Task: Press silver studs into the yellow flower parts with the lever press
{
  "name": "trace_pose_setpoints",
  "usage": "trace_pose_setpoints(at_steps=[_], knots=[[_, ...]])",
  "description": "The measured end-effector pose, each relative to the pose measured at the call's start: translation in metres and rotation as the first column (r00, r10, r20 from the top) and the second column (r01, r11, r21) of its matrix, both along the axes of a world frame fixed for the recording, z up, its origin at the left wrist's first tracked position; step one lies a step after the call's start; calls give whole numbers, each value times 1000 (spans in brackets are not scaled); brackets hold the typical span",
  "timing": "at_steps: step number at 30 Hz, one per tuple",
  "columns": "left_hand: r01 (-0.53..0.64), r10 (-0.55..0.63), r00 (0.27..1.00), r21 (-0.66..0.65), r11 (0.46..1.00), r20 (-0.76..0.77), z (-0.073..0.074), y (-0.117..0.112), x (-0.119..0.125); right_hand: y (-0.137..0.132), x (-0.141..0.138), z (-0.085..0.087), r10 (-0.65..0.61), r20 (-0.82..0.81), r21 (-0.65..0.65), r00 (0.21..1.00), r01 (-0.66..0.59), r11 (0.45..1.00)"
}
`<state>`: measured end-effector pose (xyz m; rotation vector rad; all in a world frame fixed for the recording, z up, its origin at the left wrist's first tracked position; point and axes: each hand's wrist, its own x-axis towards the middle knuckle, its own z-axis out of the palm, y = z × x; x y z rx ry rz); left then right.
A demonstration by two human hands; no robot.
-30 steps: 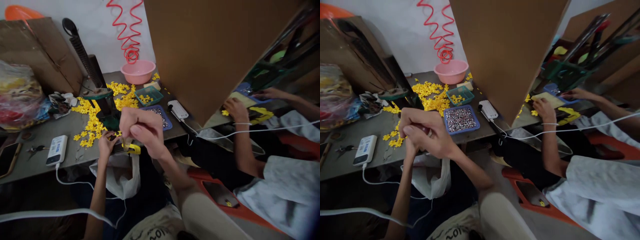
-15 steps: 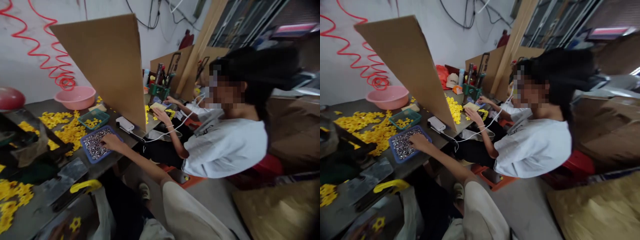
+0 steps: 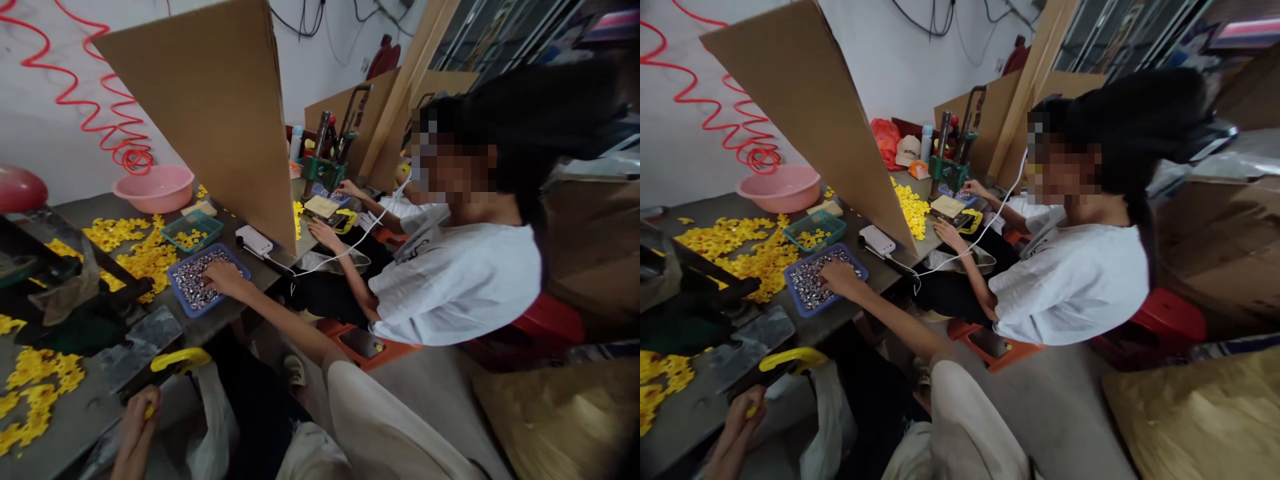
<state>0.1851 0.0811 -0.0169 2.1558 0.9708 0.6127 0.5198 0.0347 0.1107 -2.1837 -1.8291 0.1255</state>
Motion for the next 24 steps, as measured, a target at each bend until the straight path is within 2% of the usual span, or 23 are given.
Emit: trace_pose_setpoints(at_steps=[3,6,8,10,13,15,17,20,22,24], knots=[[-62,63,998,-17,998,27,8,-12,16,-3,-1,4,-1,41,-57,999,3,998],[-97,111,987,-114,989,117,30,-38,21,-2,-5,2,-9,20,-59,1000,10,998],[-54,102,980,-263,963,169,46,-54,24,-2,-6,-1,-14,-1,-20,1000,14,1000],[-53,140,970,-390,919,199,58,-65,28,-3,-7,-4,-30,-31,44,999,31,999],[-89,230,945,-491,867,234,69,-73,37,-7,-6,-1,-49,-127,166,991,70,984],[-101,284,918,-530,842,276,73,-73,45,-11,-9,4,-23,-287,229,958,92,969],[-91,316,889,-549,831,332,79,-73,56,-18,-15,12,65,-502,282,862,92,955],[-47,303,863,-533,845,404,91,-68,75,-36,-32,24,246,-738,361,629,59,931],[-30,270,857,-481,876,438,102,-65,90,-50,-44,31,324,-800,396,506,37,918],[-38,237,852,-394,918,468,114,-63,104,-64,-53,36,376,-802,431,463,14,902]])
